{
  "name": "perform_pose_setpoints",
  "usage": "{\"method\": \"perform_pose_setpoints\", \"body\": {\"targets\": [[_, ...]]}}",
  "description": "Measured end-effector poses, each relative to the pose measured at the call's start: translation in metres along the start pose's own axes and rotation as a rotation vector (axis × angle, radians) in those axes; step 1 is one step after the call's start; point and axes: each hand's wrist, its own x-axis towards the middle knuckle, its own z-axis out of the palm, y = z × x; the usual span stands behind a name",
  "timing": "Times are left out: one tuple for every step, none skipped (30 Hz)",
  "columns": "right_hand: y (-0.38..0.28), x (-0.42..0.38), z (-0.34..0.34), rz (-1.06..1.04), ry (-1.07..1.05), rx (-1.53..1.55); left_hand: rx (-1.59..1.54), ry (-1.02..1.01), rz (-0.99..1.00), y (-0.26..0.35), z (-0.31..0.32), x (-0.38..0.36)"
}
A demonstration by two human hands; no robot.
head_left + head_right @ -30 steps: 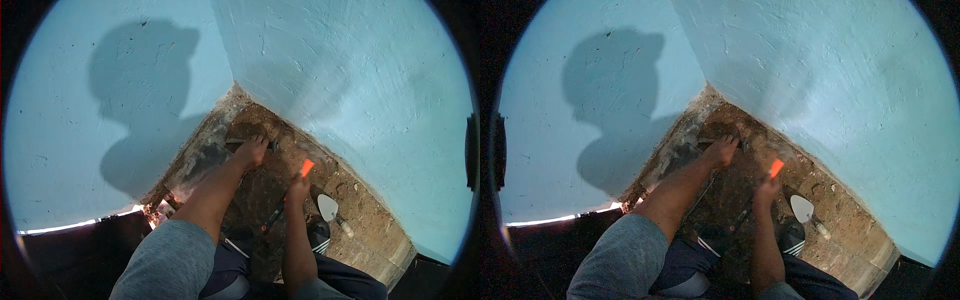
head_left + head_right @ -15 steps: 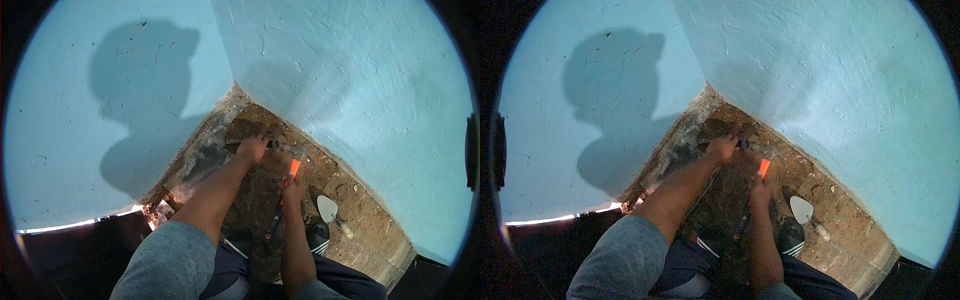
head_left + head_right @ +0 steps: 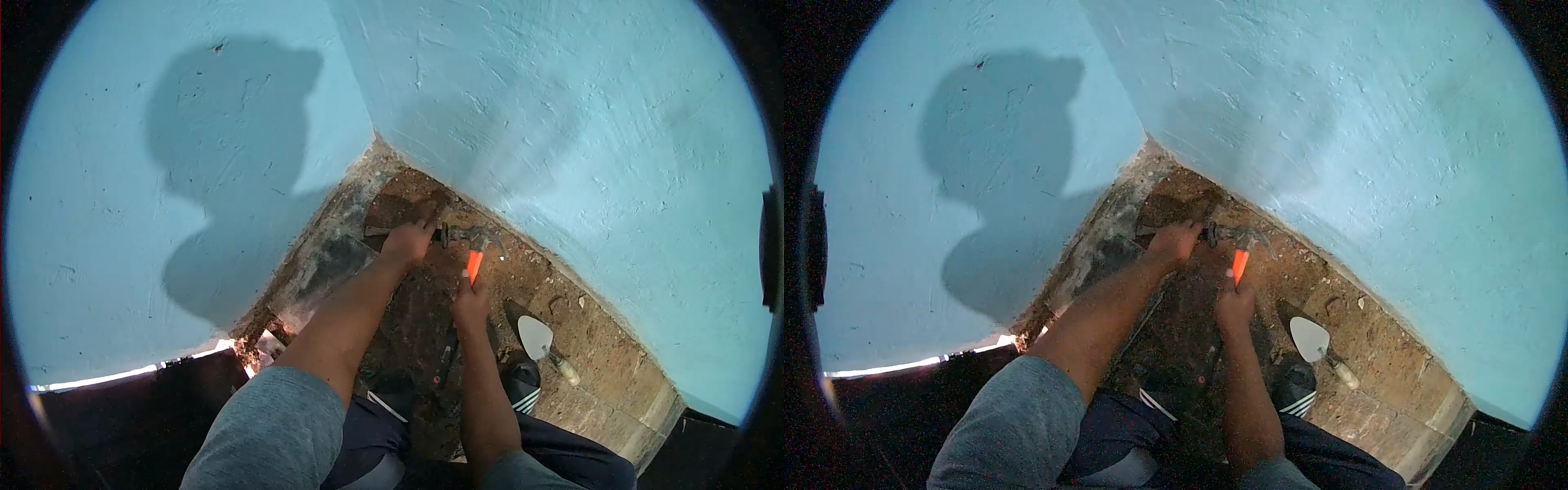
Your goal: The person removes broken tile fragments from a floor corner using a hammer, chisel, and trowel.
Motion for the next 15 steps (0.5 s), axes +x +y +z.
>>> {"method": "perform_pose_setpoints", "body": {"targets": [[-0.012, -0.005, -0.005, 0.099, -0.009, 0.065, 0.016, 0.009, 0.008, 0.001, 0.001, 0.000], [-0.017, -0.008, -0.007, 0.200, -0.021, 0.129, 0.031, 0.018, 0.013, 0.002, 0.002, -0.001], [-0.012, -0.007, -0.010, 0.121, 0.035, 0.168, 0.045, 0.025, 0.017, 0.002, 0.004, -0.002], [-0.004, -0.005, -0.017, 0.042, 0.092, 0.207, 0.046, 0.013, -0.004, 0.003, 0.006, -0.002], [0.000, -0.002, -0.024, -0.040, 0.150, 0.247, 0.048, 0.005, -0.025, 0.004, 0.005, 0.001], [0.000, 0.003, -0.036, -0.068, 0.224, 0.216, 0.050, -0.003, -0.044, 0.006, 0.004, 0.004], [-0.001, 0.008, -0.050, -0.095, 0.300, 0.183, 0.063, -0.014, -0.038, 0.006, 0.003, 0.005], [-0.003, 0.011, -0.061, -0.122, 0.375, 0.150, 0.077, -0.023, -0.032, 0.005, 0.002, 0.005], [-0.009, 0.014, -0.069, -0.187, 0.465, 0.230, 0.091, -0.031, -0.028, 0.005, 0.000, 0.005], [-0.017, 0.015, -0.074, -0.251, 0.553, 0.311, 0.083, -0.038, -0.032, 0.006, -0.002, 0.004], [-0.021, 0.016, -0.076, -0.315, 0.638, 0.392, 0.075, -0.046, -0.039, 0.007, -0.003, 0.004], [-0.019, 0.015, -0.073, -0.284, 0.684, 0.364, 0.066, -0.052, -0.048, 0.006, -0.004, 0.003], [-0.013, 0.015, -0.068, -0.253, 0.730, 0.335, 0.083, -0.018, -0.036, 0.003, 0.001, 0.004], [-0.005, 0.016, -0.061, -0.222, 0.776, 0.303, 0.100, 0.017, -0.024, 0.000, 0.011, 0.006], [0.026, 0.026, -0.036, -0.545, 0.889, 0.082, 0.117, 0.049, -0.008, -0.002, 0.017, 0.006]]}}
